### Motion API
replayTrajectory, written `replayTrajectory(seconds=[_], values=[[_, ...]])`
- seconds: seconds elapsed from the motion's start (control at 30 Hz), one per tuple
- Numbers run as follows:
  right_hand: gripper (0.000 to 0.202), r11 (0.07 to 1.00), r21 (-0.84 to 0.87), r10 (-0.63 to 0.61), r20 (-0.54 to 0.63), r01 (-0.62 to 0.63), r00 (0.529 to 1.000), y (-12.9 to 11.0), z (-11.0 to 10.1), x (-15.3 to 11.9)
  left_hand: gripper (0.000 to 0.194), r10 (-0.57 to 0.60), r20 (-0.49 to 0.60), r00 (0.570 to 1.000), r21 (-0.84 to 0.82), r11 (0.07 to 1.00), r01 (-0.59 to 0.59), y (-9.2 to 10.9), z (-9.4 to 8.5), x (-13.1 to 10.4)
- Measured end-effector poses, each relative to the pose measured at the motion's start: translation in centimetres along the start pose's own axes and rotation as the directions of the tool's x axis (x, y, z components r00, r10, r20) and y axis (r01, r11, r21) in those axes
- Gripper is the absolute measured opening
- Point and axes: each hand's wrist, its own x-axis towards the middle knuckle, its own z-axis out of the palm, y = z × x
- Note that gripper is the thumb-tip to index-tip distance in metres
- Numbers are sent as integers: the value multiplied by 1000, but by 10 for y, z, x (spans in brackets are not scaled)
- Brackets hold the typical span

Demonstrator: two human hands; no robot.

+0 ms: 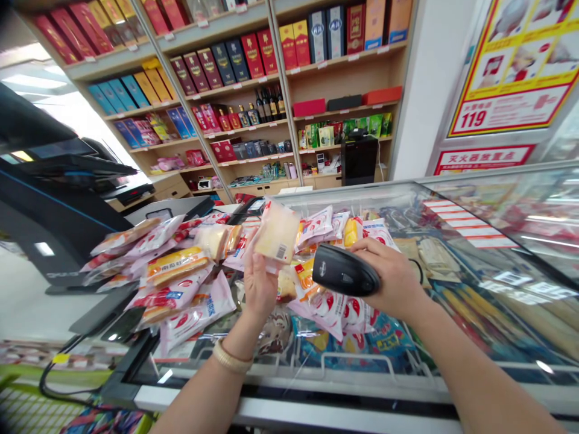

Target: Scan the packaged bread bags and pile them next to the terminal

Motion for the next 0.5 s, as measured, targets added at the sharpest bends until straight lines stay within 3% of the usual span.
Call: replayTrajectory(seconds=[0.2, 0.37, 0.43, 0.5], values=[[20, 1000, 2, 20, 0, -20, 1000, 1, 0, 0, 64, 36, 9, 999, -5, 999, -36, -1, 0, -1], [18, 1000, 0, 16, -44, -16, 999, 3, -1, 2, 63, 88, 58, 994, 93, 991, -93, -3, -4, -1], [18, 999, -30, 14, -93, -17, 996, 7, -4, 3, 59, 140, 140, 980, 171, 972, -163, -3, -7, 0], [21, 997, -68, 31, -159, -43, 987, 13, -8, 3, 54, 216, 304, 928, 245, 923, -296, -1, -9, 1]])
